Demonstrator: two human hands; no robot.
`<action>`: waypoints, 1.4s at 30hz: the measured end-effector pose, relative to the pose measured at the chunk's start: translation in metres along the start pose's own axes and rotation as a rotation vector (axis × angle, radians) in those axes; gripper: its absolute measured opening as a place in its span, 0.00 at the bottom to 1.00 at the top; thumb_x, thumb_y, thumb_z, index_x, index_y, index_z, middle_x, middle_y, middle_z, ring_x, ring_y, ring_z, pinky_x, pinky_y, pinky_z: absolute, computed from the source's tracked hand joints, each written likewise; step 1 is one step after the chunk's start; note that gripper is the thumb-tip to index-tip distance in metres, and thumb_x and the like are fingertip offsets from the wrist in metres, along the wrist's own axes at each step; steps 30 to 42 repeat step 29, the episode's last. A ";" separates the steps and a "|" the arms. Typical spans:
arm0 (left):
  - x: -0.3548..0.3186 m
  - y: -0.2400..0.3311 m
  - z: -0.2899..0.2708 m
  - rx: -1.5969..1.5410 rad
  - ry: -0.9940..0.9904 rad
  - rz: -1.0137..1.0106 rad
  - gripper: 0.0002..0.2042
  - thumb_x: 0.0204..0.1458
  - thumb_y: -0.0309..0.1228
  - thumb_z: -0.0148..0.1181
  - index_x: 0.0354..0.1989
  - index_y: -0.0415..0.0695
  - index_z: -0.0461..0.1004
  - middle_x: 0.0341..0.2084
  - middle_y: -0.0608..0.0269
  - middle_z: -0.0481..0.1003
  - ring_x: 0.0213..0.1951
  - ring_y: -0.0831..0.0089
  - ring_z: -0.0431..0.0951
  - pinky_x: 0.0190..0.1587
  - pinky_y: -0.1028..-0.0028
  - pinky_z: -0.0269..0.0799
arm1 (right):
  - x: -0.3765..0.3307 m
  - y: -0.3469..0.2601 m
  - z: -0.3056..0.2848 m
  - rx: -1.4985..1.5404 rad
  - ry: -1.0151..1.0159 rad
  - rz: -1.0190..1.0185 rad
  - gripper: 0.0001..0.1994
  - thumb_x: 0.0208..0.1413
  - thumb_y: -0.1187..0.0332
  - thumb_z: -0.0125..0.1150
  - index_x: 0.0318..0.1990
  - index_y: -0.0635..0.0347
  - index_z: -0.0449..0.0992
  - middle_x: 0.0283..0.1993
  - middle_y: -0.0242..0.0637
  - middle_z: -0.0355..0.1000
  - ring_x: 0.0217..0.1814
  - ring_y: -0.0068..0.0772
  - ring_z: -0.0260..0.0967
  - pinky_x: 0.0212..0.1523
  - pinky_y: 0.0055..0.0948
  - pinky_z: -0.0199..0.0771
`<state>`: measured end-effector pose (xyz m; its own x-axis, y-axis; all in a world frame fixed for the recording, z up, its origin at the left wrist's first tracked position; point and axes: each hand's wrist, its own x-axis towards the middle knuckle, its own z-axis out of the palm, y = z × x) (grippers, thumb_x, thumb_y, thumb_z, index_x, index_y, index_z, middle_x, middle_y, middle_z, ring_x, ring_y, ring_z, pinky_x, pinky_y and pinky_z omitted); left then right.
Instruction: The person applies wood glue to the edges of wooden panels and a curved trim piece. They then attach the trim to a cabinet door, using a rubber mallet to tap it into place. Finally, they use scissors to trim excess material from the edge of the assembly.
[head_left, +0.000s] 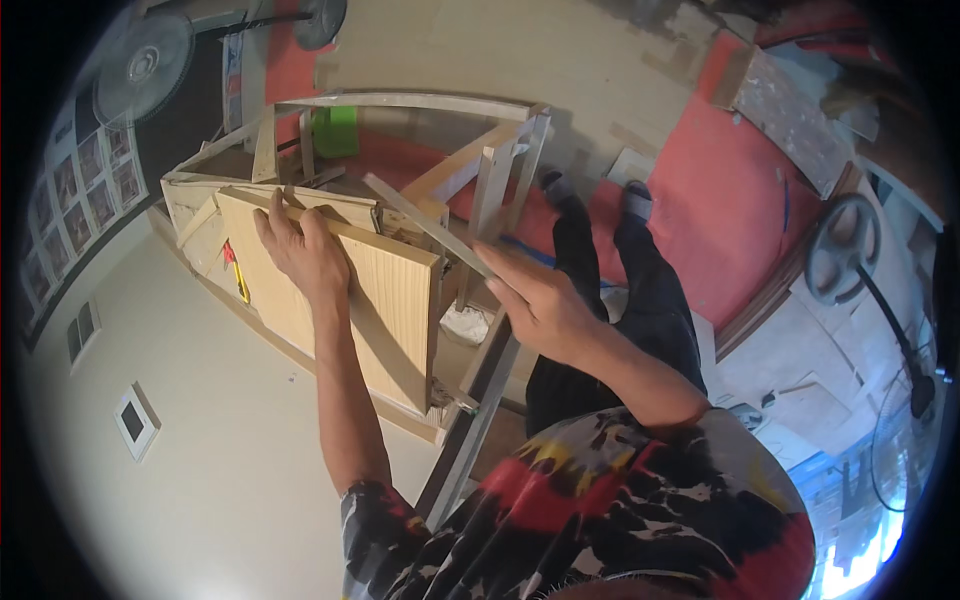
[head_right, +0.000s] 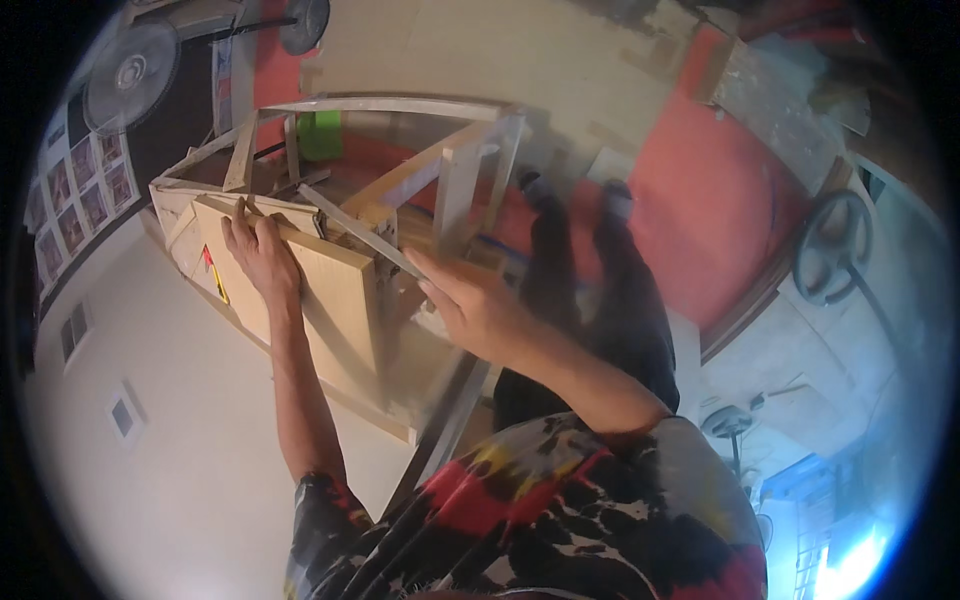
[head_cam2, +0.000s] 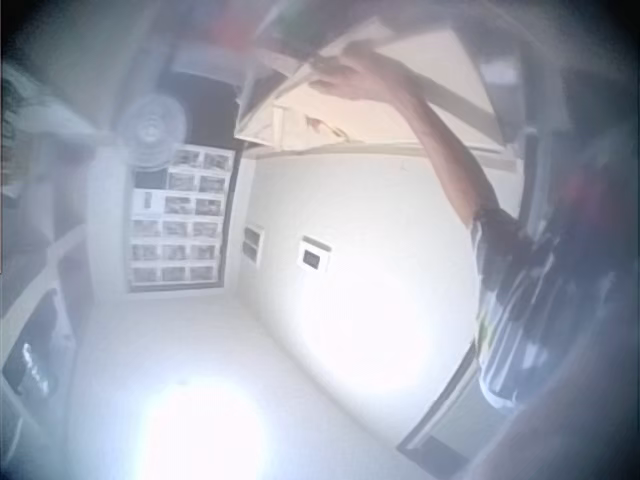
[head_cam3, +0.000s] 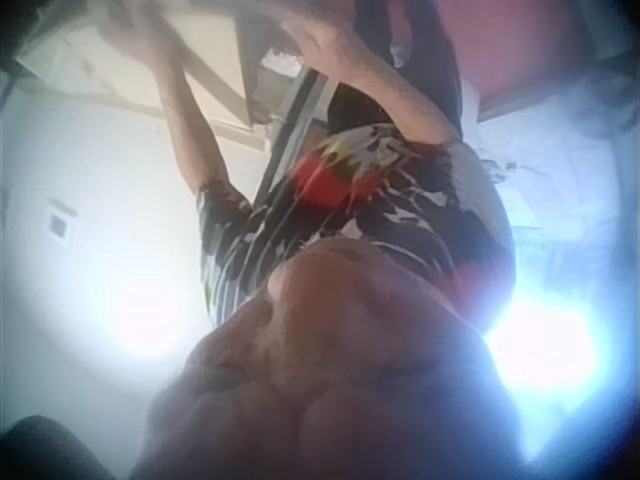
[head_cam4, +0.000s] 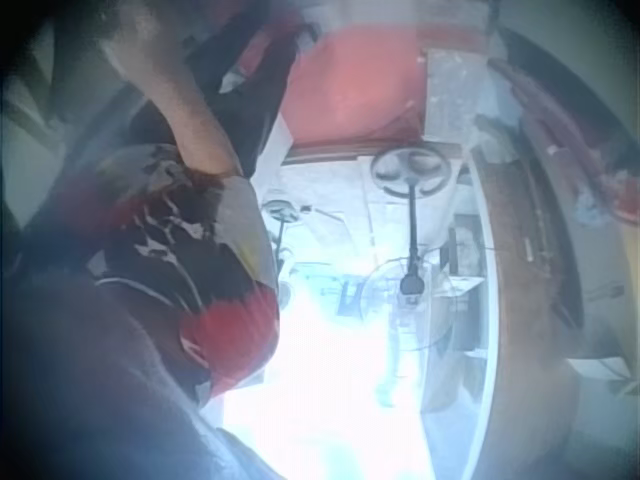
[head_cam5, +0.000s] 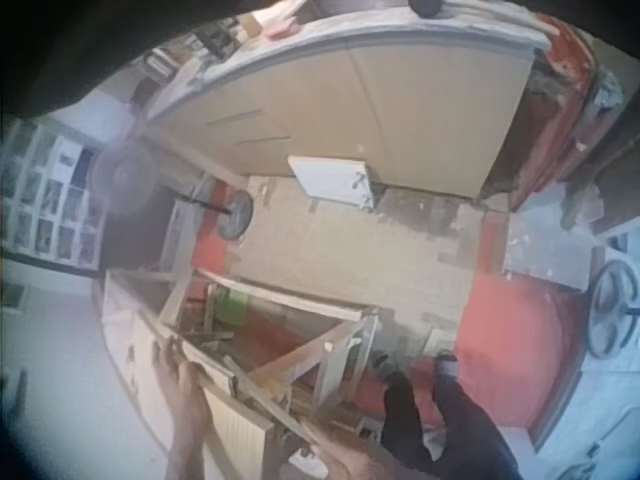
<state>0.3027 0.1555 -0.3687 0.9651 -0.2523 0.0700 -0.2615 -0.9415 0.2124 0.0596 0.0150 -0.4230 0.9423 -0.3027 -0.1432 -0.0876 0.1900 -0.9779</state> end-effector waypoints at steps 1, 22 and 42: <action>0.001 0.001 0.000 0.001 0.000 -0.004 0.28 0.59 0.39 0.45 0.67 0.40 0.64 0.70 0.35 0.51 0.73 0.45 0.48 0.72 0.58 0.45 | -0.013 -0.003 -0.005 0.008 0.007 0.003 0.23 0.61 0.78 0.56 0.65 0.69 0.66 0.54 0.57 0.74 0.48 0.52 0.78 0.48 0.36 0.77; -0.002 0.005 -0.002 0.014 -0.016 -0.015 0.29 0.57 0.37 0.46 0.68 0.38 0.62 0.70 0.32 0.49 0.72 0.42 0.49 0.71 0.56 0.46 | -0.025 0.004 -0.007 0.097 -0.020 0.010 0.23 0.62 0.76 0.56 0.65 0.65 0.66 0.55 0.57 0.74 0.53 0.54 0.76 0.52 0.38 0.76; 0.001 0.003 -0.003 -0.009 -0.022 -0.006 0.32 0.55 0.39 0.48 0.69 0.39 0.61 0.71 0.32 0.48 0.73 0.41 0.46 0.72 0.56 0.44 | 0.012 0.000 -0.009 0.042 -0.091 0.029 0.23 0.63 0.74 0.57 0.66 0.65 0.66 0.60 0.57 0.71 0.62 0.51 0.71 0.61 0.38 0.72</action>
